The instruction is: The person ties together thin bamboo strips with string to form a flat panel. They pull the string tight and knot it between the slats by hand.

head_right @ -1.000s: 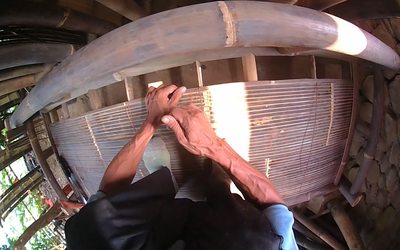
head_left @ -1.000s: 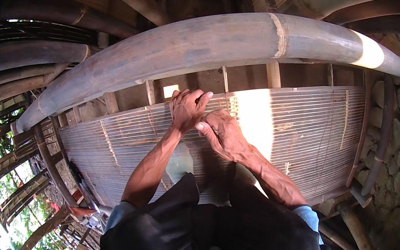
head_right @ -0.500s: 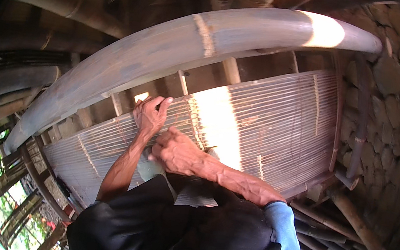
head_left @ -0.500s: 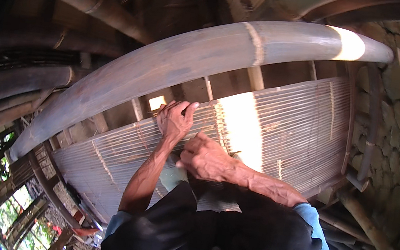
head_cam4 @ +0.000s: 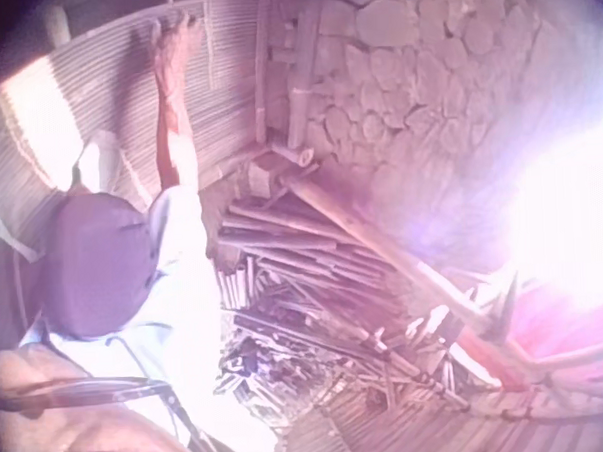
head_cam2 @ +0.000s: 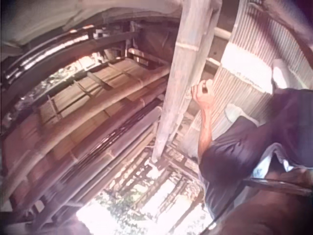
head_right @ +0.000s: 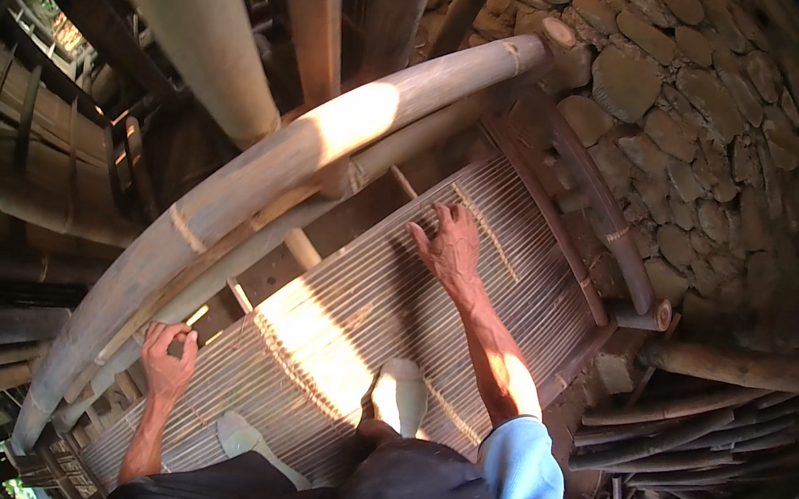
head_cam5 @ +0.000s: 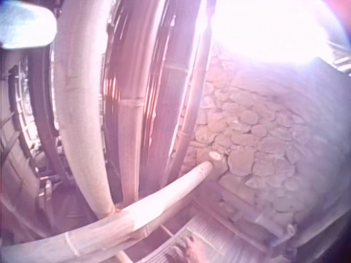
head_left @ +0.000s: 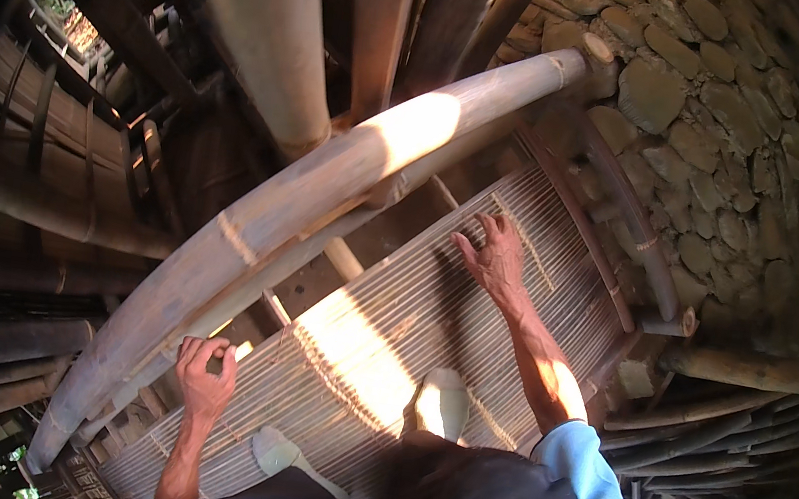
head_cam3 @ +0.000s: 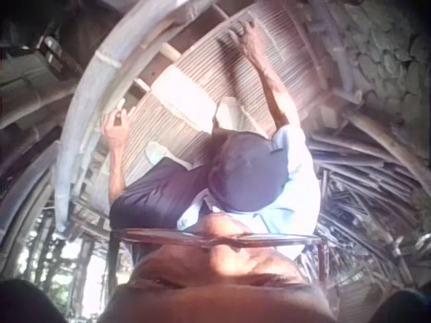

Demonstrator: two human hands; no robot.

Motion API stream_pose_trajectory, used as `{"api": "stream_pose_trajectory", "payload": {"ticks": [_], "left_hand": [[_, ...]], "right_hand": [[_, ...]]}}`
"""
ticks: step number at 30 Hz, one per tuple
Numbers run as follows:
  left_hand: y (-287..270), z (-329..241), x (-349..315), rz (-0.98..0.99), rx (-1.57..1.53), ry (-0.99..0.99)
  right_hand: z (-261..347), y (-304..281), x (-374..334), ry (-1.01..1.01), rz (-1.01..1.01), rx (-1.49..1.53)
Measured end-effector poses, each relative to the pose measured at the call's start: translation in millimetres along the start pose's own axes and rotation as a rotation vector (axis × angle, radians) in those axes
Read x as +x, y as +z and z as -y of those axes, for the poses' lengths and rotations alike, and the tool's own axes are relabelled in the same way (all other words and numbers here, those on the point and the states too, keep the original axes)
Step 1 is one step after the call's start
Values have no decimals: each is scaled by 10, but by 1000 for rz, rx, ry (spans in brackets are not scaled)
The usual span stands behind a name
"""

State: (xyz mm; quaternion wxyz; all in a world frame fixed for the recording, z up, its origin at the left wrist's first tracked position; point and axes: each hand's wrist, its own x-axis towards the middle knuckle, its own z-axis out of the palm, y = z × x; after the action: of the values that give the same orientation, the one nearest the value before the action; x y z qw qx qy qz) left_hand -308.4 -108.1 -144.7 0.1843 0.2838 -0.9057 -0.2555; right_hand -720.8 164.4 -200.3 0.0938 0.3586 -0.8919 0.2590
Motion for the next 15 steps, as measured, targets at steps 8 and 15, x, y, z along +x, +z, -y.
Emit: {"api": "stream_pose_trajectory", "payload": {"ticks": [8, 15], "left_hand": [[-566, -931, 674, 346, 178, 382], [284, -1339, 938, 595, 101, 382]], "right_hand": [[-346, 170, -149, 123, 106, -181], [-347, -23, 111, 472, 744, 279]]}}
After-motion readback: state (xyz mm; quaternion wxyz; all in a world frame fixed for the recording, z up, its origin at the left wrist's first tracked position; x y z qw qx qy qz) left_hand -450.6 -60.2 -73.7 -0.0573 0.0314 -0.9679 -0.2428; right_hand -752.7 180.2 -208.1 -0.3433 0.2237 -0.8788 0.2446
